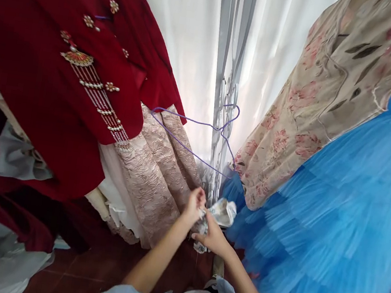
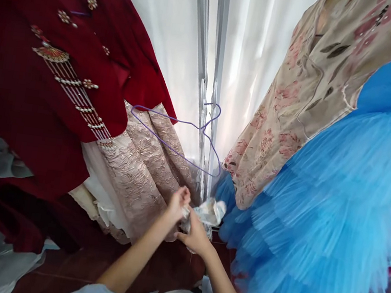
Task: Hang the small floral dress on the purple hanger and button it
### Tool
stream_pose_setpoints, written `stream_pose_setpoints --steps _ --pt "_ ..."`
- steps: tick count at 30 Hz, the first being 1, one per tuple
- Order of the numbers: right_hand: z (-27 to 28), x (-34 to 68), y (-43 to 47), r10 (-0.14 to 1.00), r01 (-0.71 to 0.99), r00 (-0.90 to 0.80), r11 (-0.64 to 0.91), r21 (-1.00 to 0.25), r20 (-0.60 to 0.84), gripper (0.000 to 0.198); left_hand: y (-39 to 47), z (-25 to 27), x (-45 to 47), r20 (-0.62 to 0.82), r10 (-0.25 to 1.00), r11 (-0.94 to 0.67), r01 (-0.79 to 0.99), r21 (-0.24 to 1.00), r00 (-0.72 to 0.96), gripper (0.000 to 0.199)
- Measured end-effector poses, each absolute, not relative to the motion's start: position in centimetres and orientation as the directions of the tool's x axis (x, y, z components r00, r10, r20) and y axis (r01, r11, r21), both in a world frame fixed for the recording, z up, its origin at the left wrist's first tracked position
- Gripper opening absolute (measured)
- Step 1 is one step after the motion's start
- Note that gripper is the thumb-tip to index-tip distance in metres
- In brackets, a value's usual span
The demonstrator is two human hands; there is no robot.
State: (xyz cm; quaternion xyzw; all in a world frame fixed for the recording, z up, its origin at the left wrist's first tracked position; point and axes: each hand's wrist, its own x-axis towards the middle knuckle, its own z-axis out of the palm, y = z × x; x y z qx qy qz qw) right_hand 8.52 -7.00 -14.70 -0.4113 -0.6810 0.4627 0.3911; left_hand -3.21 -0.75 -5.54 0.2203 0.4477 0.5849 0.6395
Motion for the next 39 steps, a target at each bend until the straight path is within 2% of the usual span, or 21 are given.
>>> stream_pose_setpoints --steps 1,4,6,8,10,12,14,16,19,22,24,26,29,32,34,39 --pt "-14.0 8.2 -7.1 0.907 0.15 -0.401 0.206 -0.967 0.131 0.073 -2.0 -6.4 -2.0 -0.284 0.956 0.202 -0.528 0.825 -0.079 0.041" --pt "-11.8 8.7 -7.5 0.9 0.051 -0.436 0.026 -0.998 0.001 0.039 -4.3 -7.1 -1.3 -0.067 0.997 0.052 -0.381 0.923 -0.027 0.04" --pt "-9.5 10.3 -7.9 0.857 0.027 -0.514 -0.024 -0.999 -0.035 0.024 -5.1 -6.8 -2.5 0.018 0.987 0.025 -0.263 0.964 0.161 0.041" --pt "-6.4 12.4 -8.3 0.727 0.038 -0.686 -0.01 -0.999 -0.033 0.018 -6.1 -6.8 -4.0 -0.005 0.893 0.086 -0.159 0.984 0.45 0.051" --pt "-3.0 14.6 -8.6 0.601 0.07 -0.798 0.019 -0.997 -0.045 0.017 -7.5 -7.5 -4.9 -0.059 0.737 0.164 -0.094 0.982 0.674 0.067" --pt "0.0 16.8 -8.7 0.601 0.08 -0.799 0.069 -0.994 -0.023 0.016 -8.8 -8.6 -5.3 -0.098 0.628 0.202 -0.04 0.978 0.772 0.074" --pt "1.9 18.9 -8.7 0.677 0.069 -0.735 0.125 -0.99 0.034 0.015 -9.5 -9.4 -5.9 -0.136 0.632 0.161 0.042 0.986 0.763 0.067" --pt "2.9 21.1 -8.6 0.748 0.054 -0.658 0.16 -0.986 0.085 0.015 -9.0 -9.6 -7.2 -0.135 0.722 0.043 0.151 0.988 0.679 0.054" --pt "3.1 23.7 -8.2 0.822 0.048 -0.56 0.157 -0.986 0.104 0.017 -6.5 -8.4 -10.4 -0.031 0.858 -0.155 0.317 0.936 0.513 0.049" --pt "2.9 24.8 -7.4 0.866 0.063 -0.495 0.11 -0.992 0.065 0.02 -3.5 -6.0 -13.4 0.161 0.915 -0.323 0.429 0.844 0.371 0.045" --pt "2.8 24.9 -6.5 0.885 0.057 -0.462 0.097 -0.994 0.06 0.022 -2.0 -3.8 -14.5 0.343 0.894 -0.443 0.453 0.774 0.288 0.04" --pt "2.8 25.1 -5.4 0.898 0.035 -0.43 0.117 -0.992 0.091 0.024 -1.2 -1.3 -14.6 0.5 0.83 -0.557 0.405 0.725 0.247 0.038" --pt "2.9 26.3 -3.7 0.911 -0.014 -0.383 0.16 -0.987 0.153 0.027 -1.2 2.2 -13.1 0.611 0.737 -0.672 0.223 0.706 0.289 0.04" --pt "2.7 28.3 -2.0 0.921 -0.064 -0.346 0.166 -0.984 0.178 0.028 -1.5 4.7 -10.8 0.635 0.721 -0.682 0.118 0.722 0.278 0.039" --pt "2.5 29.5 -0.9 0.929 -0.08 -0.325 0.161 -0.984 0.178 0.028 -1.2 5.8 -9.5 0.617 0.76 -0.648 0.153 0.747 0.207 0.033" --pt "1.7 30.2 4.0 0.961 -0.057 -0.189 0.197 -0.979 0.204 0.031 2.2 7.5 -6.8 0.419 0.897 -0.442 0.277 0.853 0.141 0.028"
